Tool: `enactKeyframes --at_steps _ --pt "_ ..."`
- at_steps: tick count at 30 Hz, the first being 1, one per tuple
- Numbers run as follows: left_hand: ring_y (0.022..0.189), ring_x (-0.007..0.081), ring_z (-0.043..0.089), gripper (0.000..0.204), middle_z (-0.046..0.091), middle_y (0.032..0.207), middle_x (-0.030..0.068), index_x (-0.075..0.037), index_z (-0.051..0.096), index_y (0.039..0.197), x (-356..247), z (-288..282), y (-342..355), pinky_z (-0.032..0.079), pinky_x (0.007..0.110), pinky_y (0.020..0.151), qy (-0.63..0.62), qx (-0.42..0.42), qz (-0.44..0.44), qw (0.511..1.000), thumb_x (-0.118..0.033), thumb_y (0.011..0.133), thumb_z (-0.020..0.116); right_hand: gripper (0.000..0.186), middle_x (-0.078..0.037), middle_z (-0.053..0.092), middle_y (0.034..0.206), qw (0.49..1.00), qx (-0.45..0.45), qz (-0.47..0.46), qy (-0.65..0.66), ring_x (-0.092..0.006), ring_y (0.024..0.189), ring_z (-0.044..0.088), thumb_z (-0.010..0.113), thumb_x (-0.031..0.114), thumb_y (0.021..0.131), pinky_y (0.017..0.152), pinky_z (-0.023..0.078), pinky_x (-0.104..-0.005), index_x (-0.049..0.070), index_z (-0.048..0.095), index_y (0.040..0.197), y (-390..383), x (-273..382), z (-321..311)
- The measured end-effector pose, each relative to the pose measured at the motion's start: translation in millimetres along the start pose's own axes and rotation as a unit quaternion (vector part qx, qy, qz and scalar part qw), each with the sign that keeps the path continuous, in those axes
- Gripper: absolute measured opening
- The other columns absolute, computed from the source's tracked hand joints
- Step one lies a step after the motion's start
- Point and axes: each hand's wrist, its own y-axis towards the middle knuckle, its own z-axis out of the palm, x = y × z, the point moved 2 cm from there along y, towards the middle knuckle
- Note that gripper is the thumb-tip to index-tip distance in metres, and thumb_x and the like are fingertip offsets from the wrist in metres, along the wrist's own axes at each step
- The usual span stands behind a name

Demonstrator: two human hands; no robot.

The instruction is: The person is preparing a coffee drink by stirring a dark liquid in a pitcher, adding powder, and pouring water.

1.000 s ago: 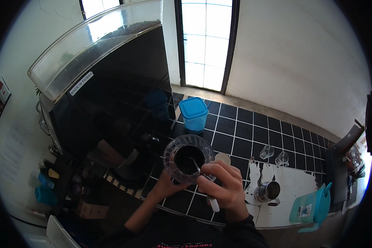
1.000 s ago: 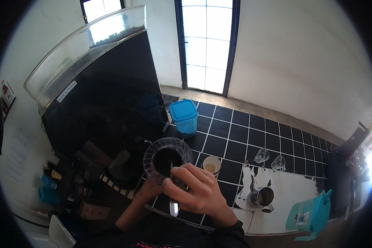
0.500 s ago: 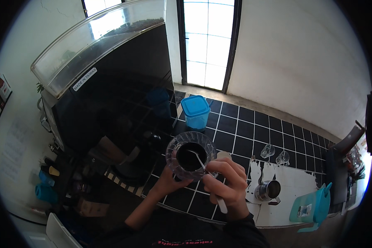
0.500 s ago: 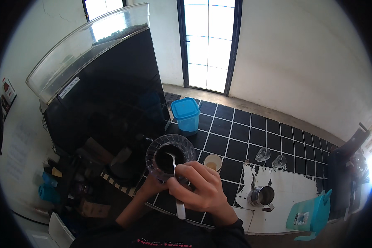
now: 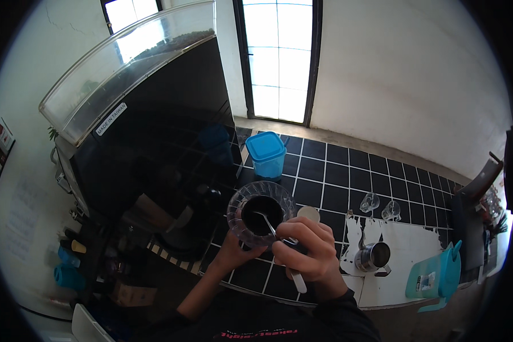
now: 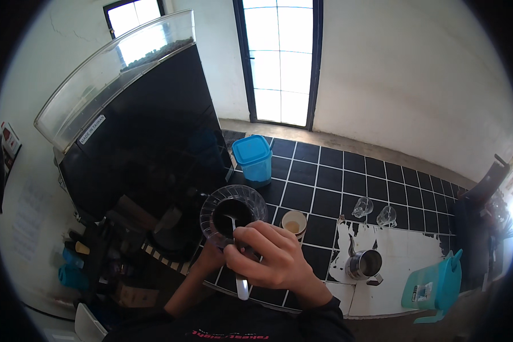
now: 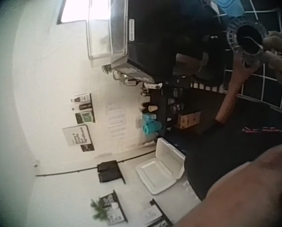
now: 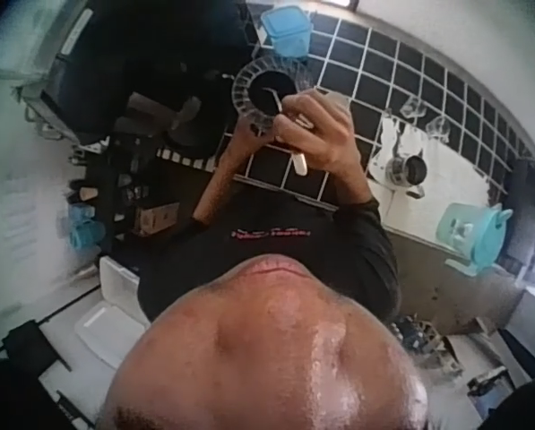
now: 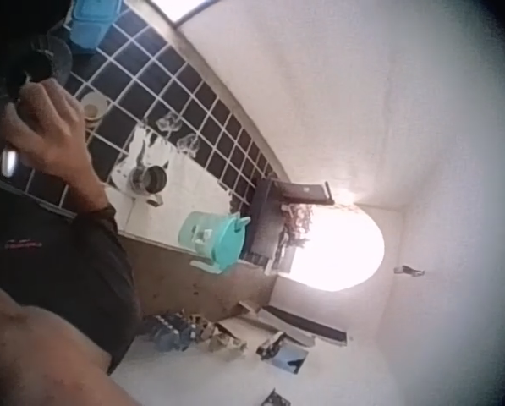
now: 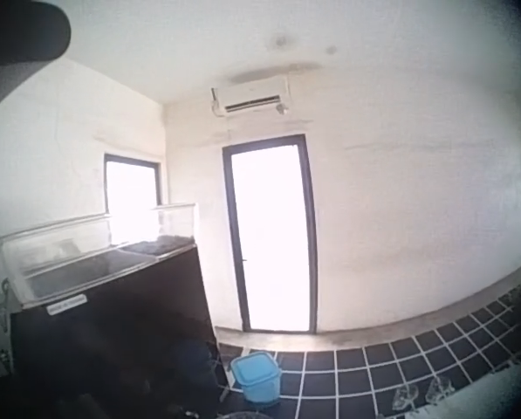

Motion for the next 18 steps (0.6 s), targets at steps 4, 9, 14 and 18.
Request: enactKeyframes --at_steps 4,9,14,18 --pt "0.117 0.0262 0.058 0.083 0.06 0.122 0.016 0.002 0.04 0.137 -1 1 0 0.044 0.037 0.101 -0.002 -0.012 -0.007 1.0 -0.02 0.071 0.085 0.026 -0.009 0.06 0.083 1.0 0.01 -0.001 -0.024 -0.0237 0.066 0.064 0.071 0.031 0.073 0.052 0.047 -0.0284 0.011 0.06 0.086 -4 -6 5" --pt "0.13 0.0318 0.046 0.085 0.05 0.135 0.0216 0.002 0.04 0.139 2 -1 -3 0.034 0.04 0.111 -0.009 -0.025 0.019 0.999 -0.023 0.071 0.085 0.033 -0.007 0.059 0.087 0.998 0.049 0.024 0.016 -0.0187 0.068 0.062 0.075 0.013 0.061 0.053 0.049 -0.0292 0.012 0.063 0.092 0 6 0" --pt "0.14 0.0367 0.034 0.086 0.04 0.145 0.0243 0.001 0.042 0.14 1 -4 1 0.026 0.044 0.116 0.062 -0.022 0.065 0.996 -0.025 0.07 0.086 0.032 -0.006 0.058 0.084 0.999 0.018 0.031 0.035 -0.0187 0.067 0.061 0.077 0.016 0.059 0.052 0.048 -0.0291 0.011 0.063 0.088 -4 -1 0" --pt "0.142 0.0383 0.03 0.082 0.039 0.146 0.0251 -0.001 0.046 0.137 6 -3 0 0.024 0.046 0.117 0.03 -0.025 0.075 0.996 -0.025 0.07 0.086 0.034 -0.006 0.058 0.085 1.0 0.009 0.017 -0.006 -0.0196 0.067 0.061 0.077 0.016 0.059 0.052 0.048 -0.0291 0.011 0.063 0.09 -3 0 3"
